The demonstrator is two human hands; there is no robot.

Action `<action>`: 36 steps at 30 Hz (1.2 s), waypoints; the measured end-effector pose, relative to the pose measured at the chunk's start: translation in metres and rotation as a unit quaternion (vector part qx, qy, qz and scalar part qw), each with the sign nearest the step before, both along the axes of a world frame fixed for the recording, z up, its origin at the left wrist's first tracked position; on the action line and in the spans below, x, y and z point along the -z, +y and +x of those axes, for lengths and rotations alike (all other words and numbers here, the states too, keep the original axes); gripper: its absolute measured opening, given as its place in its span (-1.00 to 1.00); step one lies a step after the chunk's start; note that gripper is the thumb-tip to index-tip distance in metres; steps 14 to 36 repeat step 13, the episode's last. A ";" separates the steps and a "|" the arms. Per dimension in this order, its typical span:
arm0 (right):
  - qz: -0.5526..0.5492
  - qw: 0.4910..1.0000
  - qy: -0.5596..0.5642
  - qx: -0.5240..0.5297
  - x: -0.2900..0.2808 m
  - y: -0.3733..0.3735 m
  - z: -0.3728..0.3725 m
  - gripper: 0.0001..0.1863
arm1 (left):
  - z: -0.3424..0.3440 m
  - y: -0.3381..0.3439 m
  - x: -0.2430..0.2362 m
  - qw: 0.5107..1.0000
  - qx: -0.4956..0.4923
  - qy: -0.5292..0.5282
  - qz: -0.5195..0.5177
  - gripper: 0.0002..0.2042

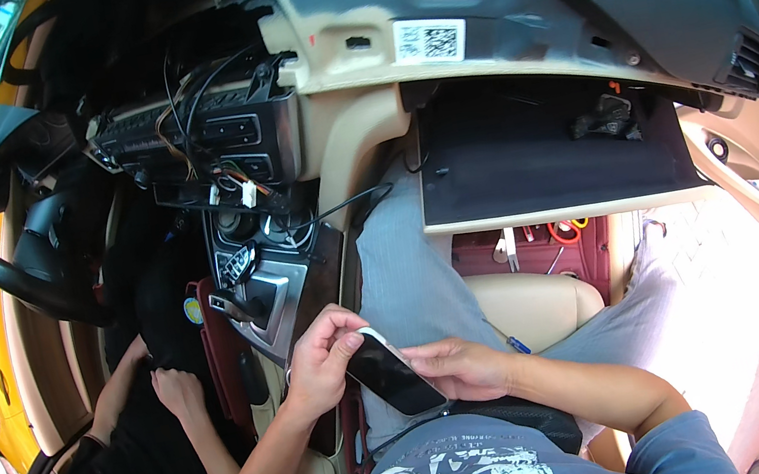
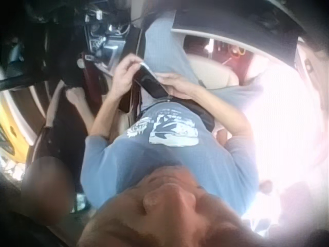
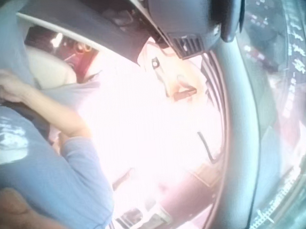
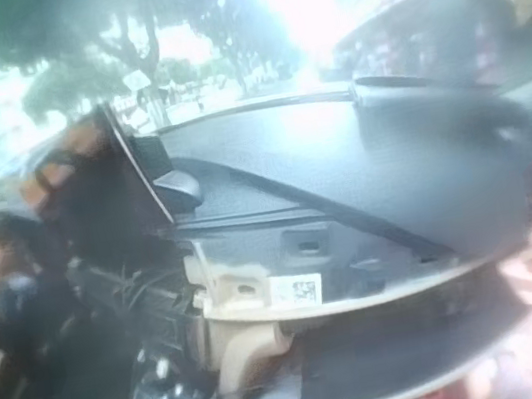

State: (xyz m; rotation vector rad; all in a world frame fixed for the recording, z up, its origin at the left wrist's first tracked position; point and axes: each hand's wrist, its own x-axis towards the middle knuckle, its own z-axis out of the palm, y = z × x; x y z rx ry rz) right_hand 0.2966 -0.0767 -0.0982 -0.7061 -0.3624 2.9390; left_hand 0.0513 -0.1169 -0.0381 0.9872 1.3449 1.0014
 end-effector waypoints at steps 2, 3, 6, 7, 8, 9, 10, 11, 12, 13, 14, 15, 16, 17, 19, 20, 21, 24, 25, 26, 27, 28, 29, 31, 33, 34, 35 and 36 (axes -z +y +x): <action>-0.051 0.995 0.079 0.043 -0.006 0.003 0.004 -0.32 | 0.010 0.017 -0.010 0.997 0.029 0.045 0.050 -0.90; -0.066 0.989 0.122 0.047 -0.009 0.005 0.006 -0.31 | 0.018 0.025 -0.014 0.996 0.031 0.054 0.063 -0.90; -0.055 0.978 0.184 0.082 -0.018 0.004 0.012 -0.25 | 0.035 0.048 -0.030 0.986 0.083 0.118 0.080 -0.89; -0.049 0.975 0.189 0.105 -0.023 0.001 0.015 -0.24 | 0.041 0.054 -0.035 0.983 0.091 0.134 0.081 -0.87; -0.044 0.972 0.194 0.128 -0.027 0.000 0.017 -0.23 | 0.047 0.059 -0.039 0.988 0.079 0.119 0.061 -0.87; -0.020 0.974 0.174 0.140 -0.031 0.001 0.019 -0.20 | 0.052 0.063 -0.043 0.992 0.067 0.103 0.041 -0.86; -0.038 0.970 0.182 0.155 -0.034 0.003 0.022 -0.19 | 0.057 0.068 -0.045 0.994 0.056 0.092 0.031 -0.86; -0.056 0.966 0.189 0.169 -0.036 0.008 0.025 -0.18 | 0.064 0.072 -0.046 0.997 0.040 0.071 0.005 -0.84; -0.074 0.961 0.196 0.182 -0.038 0.011 0.027 -0.17 | 0.069 0.075 -0.048 0.999 0.029 0.024 -0.016 -0.82; -0.065 0.967 0.172 0.178 -0.041 0.014 0.029 -0.09 | 0.073 0.078 -0.049 0.998 0.013 -0.012 -0.056 -0.81; -0.065 0.967 0.172 0.178 -0.041 0.014 0.029 -0.09 | 0.073 0.078 -0.049 0.998 0.013 -0.012 -0.056 -0.81; -0.065 0.967 0.172 0.178 -0.041 0.014 0.029 -0.09 | 0.073 0.078 -0.049 0.998 0.013 -0.012 -0.056 -0.81; -0.065 0.967 0.172 0.178 -0.041 0.014 0.029 -0.09 | 0.073 0.078 -0.049 0.998 0.013 -0.012 -0.056 -0.81; -0.065 0.967 0.172 0.178 -0.041 0.014 0.029 -0.09 | 0.073 0.078 -0.049 0.998 0.013 -0.012 -0.056 -0.81; -0.065 0.967 0.172 0.178 -0.041 0.014 0.029 -0.09 | 0.073 0.078 -0.049 0.998 0.013 -0.012 -0.056 -0.81; -0.065 0.967 0.172 0.178 -0.041 0.014 0.029 -0.09 | 0.073 0.078 -0.049 0.998 0.013 -0.012 -0.056 -0.81; -0.065 0.967 0.172 0.178 -0.041 0.014 0.029 -0.09 | 0.073 0.078 -0.049 0.998 0.013 -0.012 -0.056 -0.81; -0.065 0.967 0.172 0.178 -0.041 0.014 0.029 -0.09 | 0.073 0.078 -0.049 0.998 0.013 -0.012 -0.056 -0.81; -0.065 0.967 0.172 0.178 -0.041 0.014 0.029 -0.09 | 0.073 0.078 -0.049 0.998 0.013 -0.012 -0.056 -0.81; -0.065 0.967 0.172 0.178 -0.041 0.014 0.029 -0.09 | 0.073 0.078 -0.049 0.998 0.013 -0.012 -0.056 -0.81; -0.065 0.967 0.172 0.178 -0.041 0.014 0.029 -0.09 | 0.073 0.078 -0.049 0.998 0.013 -0.012 -0.056 -0.81; -0.065 0.967 0.172 0.178 -0.041 0.014 0.029 -0.09 | 0.073 0.078 -0.049 0.998 0.013 -0.012 -0.056 -0.81; -0.065 0.967 0.172 0.178 -0.041 0.014 0.029 -0.09 | 0.073 0.078 -0.049 0.998 0.013 -0.012 -0.056 -0.81; -0.065 0.967 0.172 0.178 -0.041 0.014 0.029 -0.09 | 0.073 0.078 -0.049 0.998 0.013 -0.012 -0.056 -0.81; -0.065 0.967 0.172 0.178 -0.041 0.014 0.029 -0.09 | 0.073 0.078 -0.049 0.998 0.013 -0.012 -0.056 -0.81; -0.065 0.967 0.172 0.178 -0.041 0.014 0.029 -0.09 | 0.073 0.078 -0.049 0.998 0.013 -0.012 -0.056 -0.81; -0.065 0.967 0.172 0.178 -0.041 0.014 0.029 -0.09 | 0.073 0.078 -0.049 0.998 0.013 -0.012 -0.056 -0.81; -0.065 0.967 0.172 0.178 -0.041 0.014 0.029 -0.09 | 0.073 0.078 -0.049 0.998 0.013 -0.012 -0.056 -0.81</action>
